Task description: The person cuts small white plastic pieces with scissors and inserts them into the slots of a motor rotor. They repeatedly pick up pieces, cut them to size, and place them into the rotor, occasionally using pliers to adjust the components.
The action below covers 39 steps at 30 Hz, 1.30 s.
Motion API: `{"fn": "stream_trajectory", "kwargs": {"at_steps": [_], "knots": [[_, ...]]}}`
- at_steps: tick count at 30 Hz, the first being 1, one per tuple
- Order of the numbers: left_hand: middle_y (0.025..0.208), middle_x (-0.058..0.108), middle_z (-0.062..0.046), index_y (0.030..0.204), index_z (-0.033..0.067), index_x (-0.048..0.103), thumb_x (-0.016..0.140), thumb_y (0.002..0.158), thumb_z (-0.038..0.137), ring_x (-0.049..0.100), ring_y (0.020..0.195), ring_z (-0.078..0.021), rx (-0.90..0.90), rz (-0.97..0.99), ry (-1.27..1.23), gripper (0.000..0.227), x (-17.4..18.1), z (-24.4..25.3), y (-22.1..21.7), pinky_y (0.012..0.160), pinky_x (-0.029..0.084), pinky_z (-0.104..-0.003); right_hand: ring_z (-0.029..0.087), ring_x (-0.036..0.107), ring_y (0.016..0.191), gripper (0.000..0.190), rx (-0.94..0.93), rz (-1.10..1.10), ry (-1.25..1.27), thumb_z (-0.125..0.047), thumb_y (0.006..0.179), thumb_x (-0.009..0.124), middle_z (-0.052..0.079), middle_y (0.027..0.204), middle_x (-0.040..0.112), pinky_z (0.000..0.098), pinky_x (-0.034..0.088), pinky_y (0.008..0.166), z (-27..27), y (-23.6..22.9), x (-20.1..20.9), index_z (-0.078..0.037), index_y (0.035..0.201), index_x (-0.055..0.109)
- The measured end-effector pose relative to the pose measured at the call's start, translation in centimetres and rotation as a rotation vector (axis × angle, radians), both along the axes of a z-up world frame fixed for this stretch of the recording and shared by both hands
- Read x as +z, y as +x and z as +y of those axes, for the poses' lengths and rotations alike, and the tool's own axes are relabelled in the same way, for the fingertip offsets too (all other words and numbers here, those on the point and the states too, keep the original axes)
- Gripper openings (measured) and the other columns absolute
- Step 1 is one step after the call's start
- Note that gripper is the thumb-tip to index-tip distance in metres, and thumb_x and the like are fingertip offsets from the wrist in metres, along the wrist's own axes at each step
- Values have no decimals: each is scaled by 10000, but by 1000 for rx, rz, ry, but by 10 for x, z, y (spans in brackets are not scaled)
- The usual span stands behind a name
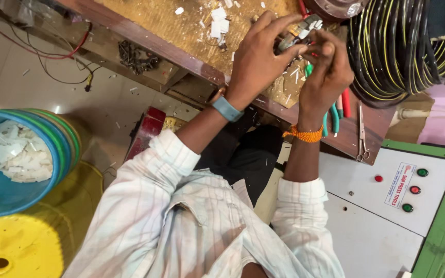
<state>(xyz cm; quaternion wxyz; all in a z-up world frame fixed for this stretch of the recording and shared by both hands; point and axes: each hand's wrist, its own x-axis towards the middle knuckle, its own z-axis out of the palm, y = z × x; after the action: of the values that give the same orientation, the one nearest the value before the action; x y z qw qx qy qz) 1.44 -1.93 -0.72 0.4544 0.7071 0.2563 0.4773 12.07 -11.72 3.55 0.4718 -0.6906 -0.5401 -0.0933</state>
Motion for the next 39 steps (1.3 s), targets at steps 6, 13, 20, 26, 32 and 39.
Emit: {"fn": "stream_trajectory", "kwargs": {"at_steps": [6, 13, 20, 26, 32, 39], "knots": [[983, 618, 32, 1100, 174, 675, 802, 896, 396, 666, 860, -144, 266, 34, 85, 327, 5, -9, 15, 656, 560, -298, 171, 738, 789, 439, -71, 252, 31, -346, 1168, 500, 146, 943, 754, 275, 607, 670, -40, -13, 5, 51, 1180, 687], [991, 573, -34, 1090, 106, 660, 749, 963, 260, 658, 881, -208, 292, 41, 167, 219, 13, -11, 14, 692, 549, -375, 149, 671, 711, 417, -137, 392, 94, -311, 1160, 513, 132, 880, 727, 270, 559, 659, -53, -22, 12, 77, 1129, 662], [969, 598, -42, 1183, 113, 697, 761, 945, 260, 657, 841, -186, 310, 147, 206, 287, 6, -13, 23, 623, 544, -332, 145, 674, 726, 364, -139, 492, 119, -286, 1138, 532, 120, 897, 725, 259, 559, 653, -58, -21, 6, 47, 1101, 675], [1087, 677, -8, 1403, 104, 580, 822, 900, 255, 694, 949, -139, 78, -59, -27, 579, -14, -5, 15, 823, 605, -299, 148, 691, 903, 272, -5, 424, -3, -224, 1112, 609, 99, 1044, 718, 264, 585, 766, -53, -17, 7, 31, 1116, 706], [1140, 675, -59, 1327, 89, 651, 849, 878, 213, 703, 988, -169, -69, -33, -146, 506, -15, -13, -10, 866, 618, -322, 199, 665, 1017, 213, 9, 255, -3, -180, 1095, 651, 119, 1103, 706, 305, 528, 897, -41, -3, 7, 24, 1091, 713], [1200, 698, -83, 1358, 73, 676, 800, 945, 163, 705, 1056, -187, -75, -68, -156, 441, -8, -19, -27, 908, 613, -331, 253, 681, 1038, 139, -70, 106, -111, -145, 1087, 673, 118, 1091, 719, 371, 522, 913, -44, 22, 1, -15, 1082, 722]]}}
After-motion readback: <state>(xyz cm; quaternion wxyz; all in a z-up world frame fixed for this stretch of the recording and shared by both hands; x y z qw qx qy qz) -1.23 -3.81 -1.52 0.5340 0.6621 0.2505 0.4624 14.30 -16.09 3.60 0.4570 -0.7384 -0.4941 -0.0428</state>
